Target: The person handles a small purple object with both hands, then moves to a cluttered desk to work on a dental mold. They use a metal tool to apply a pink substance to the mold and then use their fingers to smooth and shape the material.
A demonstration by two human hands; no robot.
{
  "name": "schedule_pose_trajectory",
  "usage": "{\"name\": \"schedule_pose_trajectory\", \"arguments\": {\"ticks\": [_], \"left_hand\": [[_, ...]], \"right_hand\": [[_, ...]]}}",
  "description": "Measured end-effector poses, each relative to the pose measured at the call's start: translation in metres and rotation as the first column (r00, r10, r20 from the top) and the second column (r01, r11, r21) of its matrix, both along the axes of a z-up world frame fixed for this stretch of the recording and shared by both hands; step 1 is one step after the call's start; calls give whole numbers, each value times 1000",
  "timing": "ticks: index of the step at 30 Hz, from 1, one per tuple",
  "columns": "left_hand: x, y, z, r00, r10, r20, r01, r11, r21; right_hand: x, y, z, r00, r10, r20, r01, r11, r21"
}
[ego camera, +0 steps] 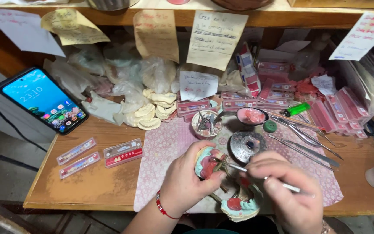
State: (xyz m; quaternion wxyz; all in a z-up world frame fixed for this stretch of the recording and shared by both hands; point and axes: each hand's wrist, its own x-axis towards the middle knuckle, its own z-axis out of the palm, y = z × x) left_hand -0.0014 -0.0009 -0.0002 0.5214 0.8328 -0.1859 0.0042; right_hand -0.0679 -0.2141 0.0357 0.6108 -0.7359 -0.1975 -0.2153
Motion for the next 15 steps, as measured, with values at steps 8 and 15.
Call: {"name": "schedule_pose_trajectory", "arguments": {"ticks": [8, 15], "left_hand": [[-1, 0, -1, 999, 1, 53, -1, 1000, 5], [0, -1, -2, 997, 4, 76, -5, 1000, 11]], "right_hand": [[-2, 2, 11, 966, 0, 260, 105, 915, -389], [-3, 10, 25, 957, -5, 291, 146, 874, -463]]}}
